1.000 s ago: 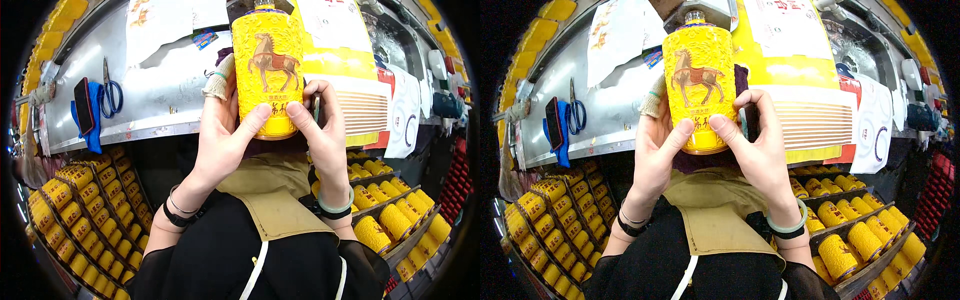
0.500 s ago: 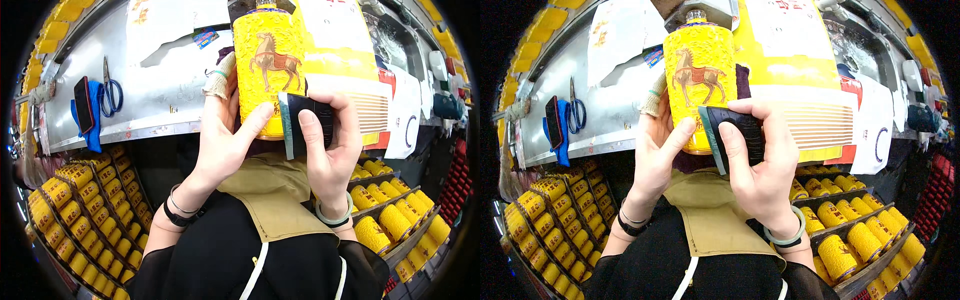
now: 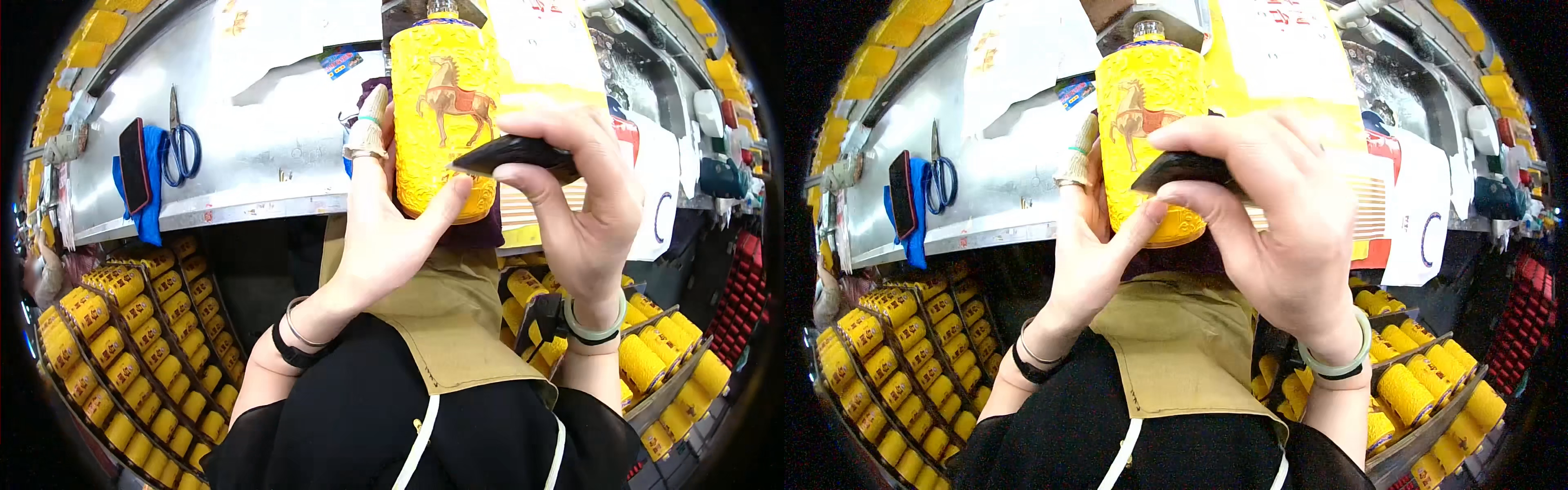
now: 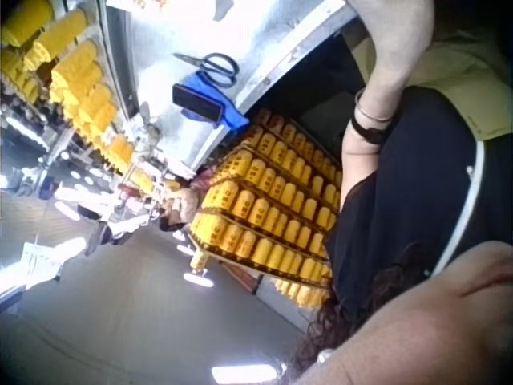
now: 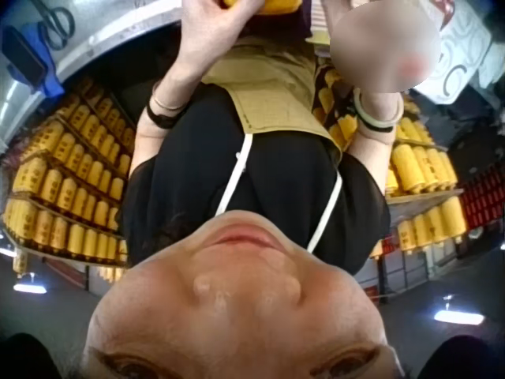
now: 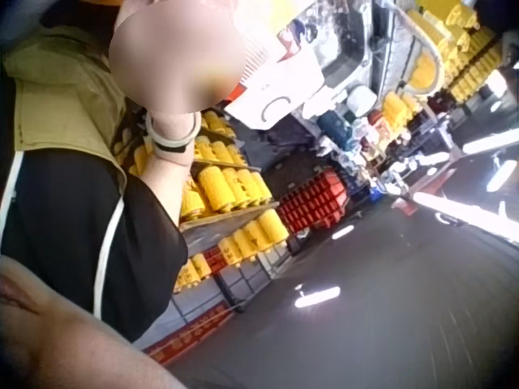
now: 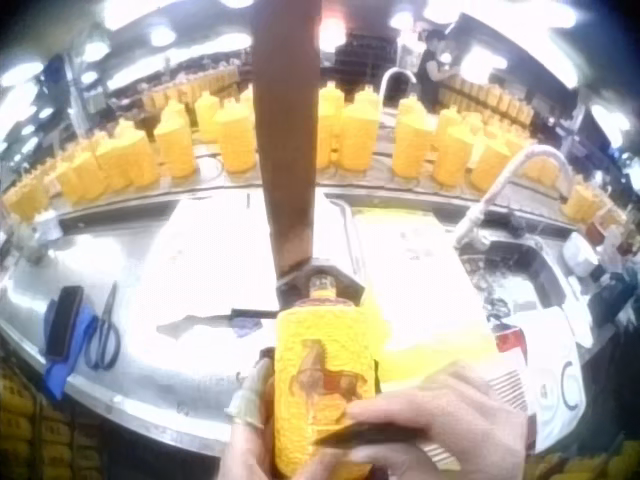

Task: Applying decorative decals to textured liquor bottles and smoothing them with a scraper.

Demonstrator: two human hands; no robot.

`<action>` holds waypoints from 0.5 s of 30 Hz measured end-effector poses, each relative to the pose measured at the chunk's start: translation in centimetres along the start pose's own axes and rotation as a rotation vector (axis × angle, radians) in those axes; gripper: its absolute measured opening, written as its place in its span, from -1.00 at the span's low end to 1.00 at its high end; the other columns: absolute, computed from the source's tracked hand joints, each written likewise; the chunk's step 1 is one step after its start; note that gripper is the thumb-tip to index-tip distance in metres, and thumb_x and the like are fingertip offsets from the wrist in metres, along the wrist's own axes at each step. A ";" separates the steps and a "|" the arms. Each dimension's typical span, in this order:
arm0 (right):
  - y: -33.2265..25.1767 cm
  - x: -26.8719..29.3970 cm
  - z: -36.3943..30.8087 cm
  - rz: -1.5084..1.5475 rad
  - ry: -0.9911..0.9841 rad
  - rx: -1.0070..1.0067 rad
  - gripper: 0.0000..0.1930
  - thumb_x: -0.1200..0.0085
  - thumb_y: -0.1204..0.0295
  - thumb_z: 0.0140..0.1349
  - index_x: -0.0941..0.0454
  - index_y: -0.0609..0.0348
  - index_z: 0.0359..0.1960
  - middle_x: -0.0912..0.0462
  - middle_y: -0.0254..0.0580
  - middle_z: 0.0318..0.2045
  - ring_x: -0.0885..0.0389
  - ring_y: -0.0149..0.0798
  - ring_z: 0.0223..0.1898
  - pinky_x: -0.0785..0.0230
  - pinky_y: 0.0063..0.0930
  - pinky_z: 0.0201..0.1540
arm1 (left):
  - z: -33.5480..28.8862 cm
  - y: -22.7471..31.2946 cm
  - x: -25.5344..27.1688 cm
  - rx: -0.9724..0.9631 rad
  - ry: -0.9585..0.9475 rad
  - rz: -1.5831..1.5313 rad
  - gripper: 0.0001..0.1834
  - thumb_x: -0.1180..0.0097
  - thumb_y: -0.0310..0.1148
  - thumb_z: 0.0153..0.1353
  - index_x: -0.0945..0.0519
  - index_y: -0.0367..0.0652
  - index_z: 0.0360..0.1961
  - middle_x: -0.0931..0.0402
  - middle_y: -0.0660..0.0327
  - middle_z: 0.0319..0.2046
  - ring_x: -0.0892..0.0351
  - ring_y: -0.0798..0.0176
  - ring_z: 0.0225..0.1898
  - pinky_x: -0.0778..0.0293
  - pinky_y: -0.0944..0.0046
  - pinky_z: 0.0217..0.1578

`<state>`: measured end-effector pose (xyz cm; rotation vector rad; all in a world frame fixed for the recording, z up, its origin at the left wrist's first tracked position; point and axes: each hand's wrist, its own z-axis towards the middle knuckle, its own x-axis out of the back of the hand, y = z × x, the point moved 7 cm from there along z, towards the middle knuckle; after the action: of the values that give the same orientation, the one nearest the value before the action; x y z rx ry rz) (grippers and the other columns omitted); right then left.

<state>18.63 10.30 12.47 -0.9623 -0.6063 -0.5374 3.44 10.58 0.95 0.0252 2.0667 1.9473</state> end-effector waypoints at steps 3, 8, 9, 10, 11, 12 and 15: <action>-0.3 -1.2 1.5 -0.042 -0.081 0.070 -0.71 -0.37 0.60 0.10 -0.73 0.23 -0.10 -0.72 -0.16 -0.30 -0.63 -0.15 -0.25 -0.48 -0.37 -0.16 | -0.2 -0.1 0.0 0.007 0.024 -0.029 0.04 -0.31 -0.54 0.29 0.17 -0.37 0.58 -0.16 -0.08 0.43 -0.23 0.10 0.47 -0.27 0.09 0.44; -0.2 -1.3 2.7 -0.110 -0.036 0.180 -0.72 -0.35 0.58 0.13 -0.73 0.20 -0.09 -0.73 -0.19 -0.29 -0.62 -0.17 -0.25 -0.48 -0.36 -0.17 | 0.0 0.5 -0.3 -0.050 0.023 -0.078 0.04 -0.30 -0.55 0.29 0.18 -0.39 0.58 -0.16 -0.07 0.42 -0.22 0.09 0.47 -0.26 0.08 0.44; -0.2 -1.4 2.7 -0.091 -0.049 0.175 -0.72 -0.35 0.58 0.13 -0.73 0.20 -0.08 -0.73 -0.19 -0.29 -0.62 -0.17 -0.25 -0.47 -0.36 -0.17 | -0.1 0.3 -0.2 -0.046 0.023 -0.080 0.04 -0.30 -0.55 0.28 0.18 -0.39 0.58 -0.16 -0.07 0.42 -0.22 0.09 0.47 -0.26 0.08 0.44; -0.1 -1.6 2.7 -0.071 -0.062 0.171 -0.72 -0.35 0.58 0.13 -0.73 0.20 -0.08 -0.73 -0.19 -0.29 -0.62 -0.17 -0.25 -0.47 -0.36 -0.17 | -0.1 0.2 -0.2 -0.041 0.023 -0.082 0.04 -0.30 -0.55 0.28 0.17 -0.40 0.58 -0.16 -0.07 0.43 -0.21 0.09 0.47 -0.26 0.08 0.44; 0.0 -1.8 2.7 -0.029 -0.097 0.150 -0.72 -0.34 0.58 0.13 -0.73 0.20 -0.08 -0.73 -0.20 -0.29 -0.62 -0.17 -0.25 -0.47 -0.36 -0.17 | -0.1 0.2 -0.1 -0.043 0.028 -0.062 0.04 -0.30 -0.55 0.28 0.17 -0.40 0.58 -0.17 -0.07 0.43 -0.21 0.09 0.47 -0.25 0.09 0.44; 0.1 -2.0 2.6 0.008 -0.132 0.126 -0.72 -0.34 0.58 0.13 -0.73 0.19 -0.08 -0.73 -0.20 -0.29 -0.62 -0.17 -0.24 -0.47 -0.36 -0.17 | -0.1 0.2 -0.1 -0.045 0.028 -0.045 0.04 -0.30 -0.55 0.28 0.16 -0.40 0.58 -0.17 -0.07 0.43 -0.21 0.09 0.47 -0.25 0.09 0.44; 0.6 -2.0 2.5 -0.024 -0.082 0.129 -0.71 -0.34 0.58 0.13 -0.73 0.20 -0.08 -0.73 -0.20 -0.29 -0.62 -0.16 -0.24 -0.48 -0.36 -0.17 | 0.1 0.3 -0.4 -0.017 0.001 -0.072 0.03 -0.30 -0.55 0.28 0.14 -0.40 0.58 -0.17 -0.07 0.43 -0.22 0.10 0.47 -0.25 0.10 0.44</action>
<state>17.07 13.08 11.85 -0.8592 -0.7183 -0.4755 3.75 10.58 1.33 -0.0532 2.0229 1.9218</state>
